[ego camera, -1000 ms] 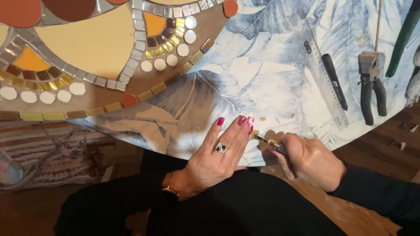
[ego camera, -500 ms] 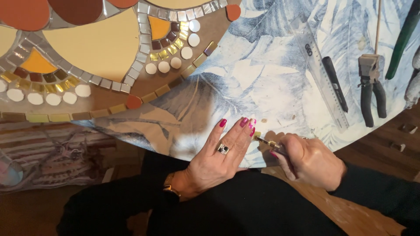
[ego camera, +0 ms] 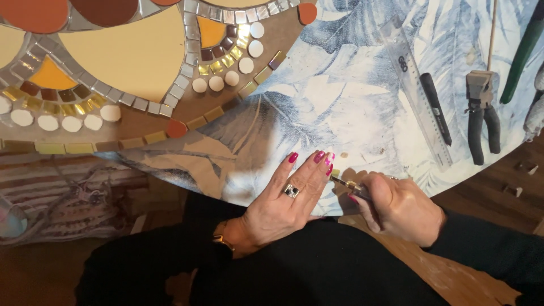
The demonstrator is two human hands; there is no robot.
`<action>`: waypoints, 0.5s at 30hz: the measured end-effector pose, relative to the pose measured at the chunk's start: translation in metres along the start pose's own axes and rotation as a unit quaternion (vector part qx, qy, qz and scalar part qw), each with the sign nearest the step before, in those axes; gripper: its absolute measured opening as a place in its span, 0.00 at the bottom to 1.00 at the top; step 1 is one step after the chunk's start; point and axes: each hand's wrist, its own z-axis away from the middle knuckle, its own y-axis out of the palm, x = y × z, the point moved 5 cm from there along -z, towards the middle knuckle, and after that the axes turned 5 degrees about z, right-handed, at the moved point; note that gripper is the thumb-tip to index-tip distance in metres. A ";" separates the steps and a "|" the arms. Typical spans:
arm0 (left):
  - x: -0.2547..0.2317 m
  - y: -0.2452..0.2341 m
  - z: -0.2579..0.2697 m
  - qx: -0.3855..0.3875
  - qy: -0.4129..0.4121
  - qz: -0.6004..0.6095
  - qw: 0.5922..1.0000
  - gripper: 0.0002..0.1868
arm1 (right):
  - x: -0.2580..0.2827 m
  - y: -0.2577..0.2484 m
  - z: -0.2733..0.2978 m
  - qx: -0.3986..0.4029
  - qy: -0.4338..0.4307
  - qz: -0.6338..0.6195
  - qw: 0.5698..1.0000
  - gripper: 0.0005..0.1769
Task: Creating a decorative mosaic mandala by cutting and placing glass tiles on a round base.
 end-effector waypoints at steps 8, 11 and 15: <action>-0.005 -0.003 0.002 0.012 0.008 -0.059 0.998 0.37 | 0.011 -0.002 0.004 -0.030 -0.002 0.015 0.999 0.12; -0.012 -0.002 0.003 0.023 0.017 -0.091 0.995 0.38 | 0.011 -0.003 0.012 -0.053 0.011 0.010 0.998 0.12; -0.015 -0.010 0.003 0.004 -0.004 0.130 0.991 0.44 | 0.001 -0.002 0.023 -0.039 0.031 -0.125 0.991 0.05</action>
